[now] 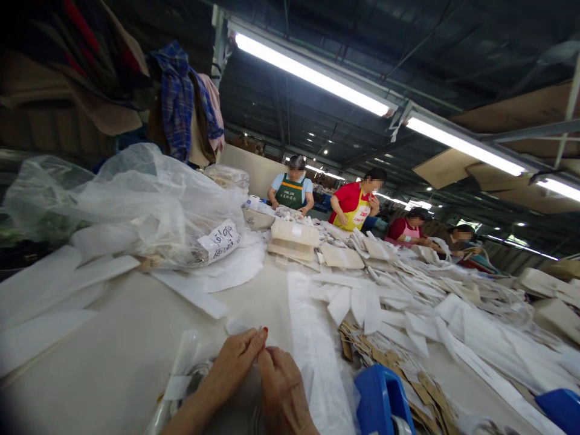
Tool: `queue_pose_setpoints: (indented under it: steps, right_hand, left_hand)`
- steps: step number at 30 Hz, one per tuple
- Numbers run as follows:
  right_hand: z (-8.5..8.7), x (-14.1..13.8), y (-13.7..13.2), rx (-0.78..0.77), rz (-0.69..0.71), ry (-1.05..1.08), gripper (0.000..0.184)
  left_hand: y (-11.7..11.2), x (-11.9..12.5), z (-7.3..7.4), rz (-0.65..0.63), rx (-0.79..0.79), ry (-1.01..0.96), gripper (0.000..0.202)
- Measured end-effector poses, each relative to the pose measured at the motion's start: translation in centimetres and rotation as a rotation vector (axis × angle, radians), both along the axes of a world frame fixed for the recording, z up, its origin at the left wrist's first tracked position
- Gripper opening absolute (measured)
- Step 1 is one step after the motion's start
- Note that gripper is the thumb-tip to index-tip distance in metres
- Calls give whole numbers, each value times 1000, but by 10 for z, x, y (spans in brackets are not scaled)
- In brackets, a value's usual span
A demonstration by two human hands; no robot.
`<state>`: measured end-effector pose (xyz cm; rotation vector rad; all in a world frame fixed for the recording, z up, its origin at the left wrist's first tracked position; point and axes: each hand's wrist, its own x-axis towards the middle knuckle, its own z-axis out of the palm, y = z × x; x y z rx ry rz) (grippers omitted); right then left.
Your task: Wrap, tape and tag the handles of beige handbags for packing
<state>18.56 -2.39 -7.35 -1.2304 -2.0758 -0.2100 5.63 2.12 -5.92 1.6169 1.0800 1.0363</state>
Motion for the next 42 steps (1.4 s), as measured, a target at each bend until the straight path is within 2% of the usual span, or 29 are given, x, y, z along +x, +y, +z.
queue_pose_setpoints:
  steps: [3,6,9,11,13,15,18,20,22,25,29,32,34,37,40,42]
  right_hand:
    - [0,-11,-6,108,91,-38,26]
    - [3,-16,-12,65,133,38,27]
    - [7,-12,-17,-16,168,78,22]
    - [9,-8,-19,-42,117,110,16]
    - [10,-4,-20,-29,-29,122,25]
    - [10,-3,-20,-61,-149,48,28]
    - [7,-5,-19,-222,-160,-120,15]
    - [3,-6,-18,-256,-172,-128,7]
    - [1,-6,-18,-194,-165,-84,7]
    - [3,-5,-21,2,-139,-32,11]
    - [17,-4,-26,269,-46,-150,20]
    - [23,-7,-28,314,0,-196,24]
    - [22,-9,-29,294,-14,-134,22]
    - [18,-10,-29,210,-102,119,17]
    - [19,-7,-27,23,-215,495,11]
    - [25,-2,-25,-143,-305,726,24]
  left_hand:
    - [6,-2,-3,-92,-101,-91,48]
    - [9,-4,-5,-151,-193,-159,56]
    - [8,-3,-5,-109,-191,-191,48]
    - [6,-1,-4,-64,-167,-180,39]
    - [4,0,-2,-26,-151,-170,36]
    - [3,1,0,7,-135,-165,36]
    - [2,1,1,43,-107,-153,35]
    - [3,1,0,64,-89,-140,33]
    - [4,0,-2,89,-72,-123,31]
    - [5,-2,-3,104,-46,-93,34]
    - [2,-4,2,99,10,-54,37]
    - [1,-5,4,20,18,-23,46]
    - [1,-6,4,-65,-41,-38,57]
    - [1,-7,1,-165,-136,-173,64]
    - [-1,-8,1,-237,-132,-308,45]
    - [-2,-9,3,-233,-157,-390,35]
